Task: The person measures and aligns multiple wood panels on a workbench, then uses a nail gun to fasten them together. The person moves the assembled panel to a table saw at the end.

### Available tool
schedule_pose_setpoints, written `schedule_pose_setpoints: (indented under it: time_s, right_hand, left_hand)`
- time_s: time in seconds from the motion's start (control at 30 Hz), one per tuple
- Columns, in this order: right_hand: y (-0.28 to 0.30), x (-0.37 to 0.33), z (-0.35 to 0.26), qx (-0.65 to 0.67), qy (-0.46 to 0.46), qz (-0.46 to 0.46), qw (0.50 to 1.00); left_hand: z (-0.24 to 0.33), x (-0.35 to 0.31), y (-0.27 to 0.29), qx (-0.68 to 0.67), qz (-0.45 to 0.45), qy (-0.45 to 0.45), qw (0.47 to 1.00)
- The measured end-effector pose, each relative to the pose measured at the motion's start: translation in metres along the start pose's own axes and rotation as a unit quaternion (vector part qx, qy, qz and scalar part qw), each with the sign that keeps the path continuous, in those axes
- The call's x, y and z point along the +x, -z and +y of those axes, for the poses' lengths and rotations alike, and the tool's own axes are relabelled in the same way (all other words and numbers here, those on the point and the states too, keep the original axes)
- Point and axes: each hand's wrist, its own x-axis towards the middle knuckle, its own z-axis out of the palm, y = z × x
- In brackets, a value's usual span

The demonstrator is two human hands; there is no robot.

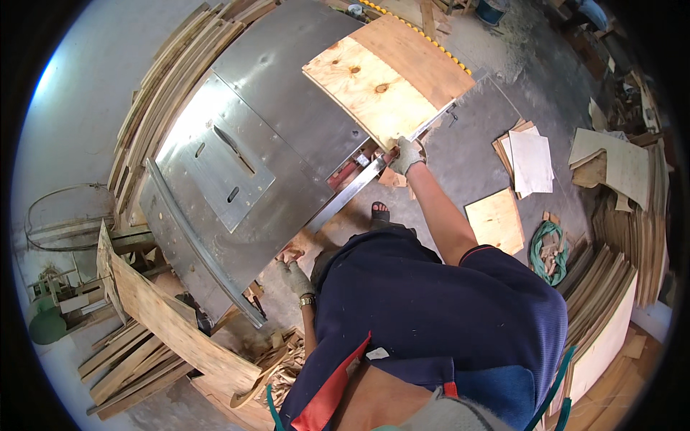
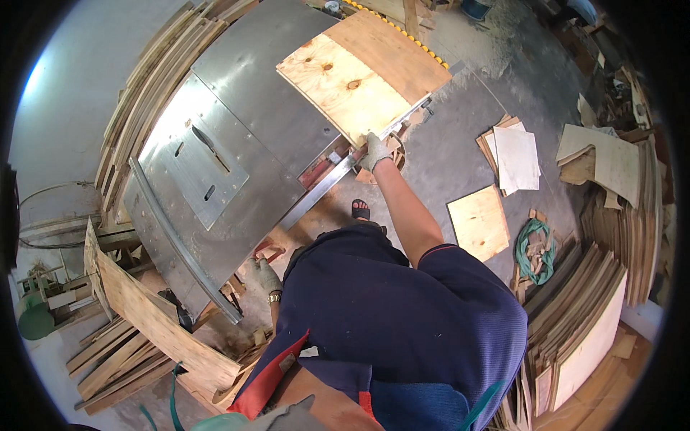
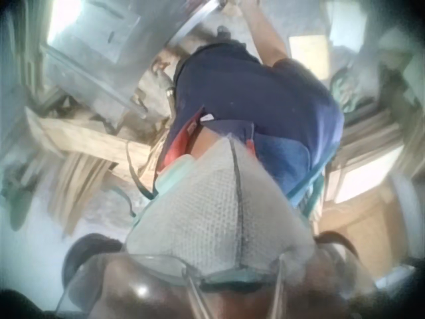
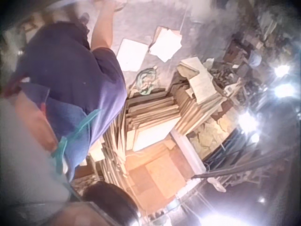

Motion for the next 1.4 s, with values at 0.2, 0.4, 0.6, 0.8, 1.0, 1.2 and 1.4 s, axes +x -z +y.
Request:
schedule_pose_setpoints:
  time_s: [0.2,0.4,0.6,0.8,1.0,1.2,1.4]
  right_hand:
    - [-0.011,0.002,-0.001,-0.116,0.030,-0.082,0.989]
    - [-0.027,-0.037,-0.028,-0.224,0.205,-0.120,0.945]
    - [0.036,-0.130,-0.003,-0.431,0.451,-0.245,0.742]
    - [0.086,-0.336,0.035,-0.356,0.217,-0.290,0.861]
    - [0.157,-0.218,0.063,-0.411,0.454,-0.182,0.769]
    - [0.188,-0.104,0.078,-0.331,0.495,0.036,0.803]
    - [0.193,-0.128,0.126,-0.550,0.344,-0.100,0.754]
  left_hand:
    - [0.013,0.014,-0.023,-0.019,-0.040,-0.051,0.998]
    - [0.111,0.030,-0.098,0.230,-0.142,-0.364,0.891]
    - [0.173,0.024,-0.163,0.216,-0.170,-0.484,0.831]
    - [0.151,0.023,-0.132,0.191,-0.205,-0.594,0.754]
    - [0.228,-0.020,-0.009,0.053,-0.116,-0.581,0.804]
    - [0.212,0.017,0.100,-0.213,-0.066,-0.275,0.935]
    - [0.059,0.089,0.165,-0.217,-0.040,0.056,0.974]
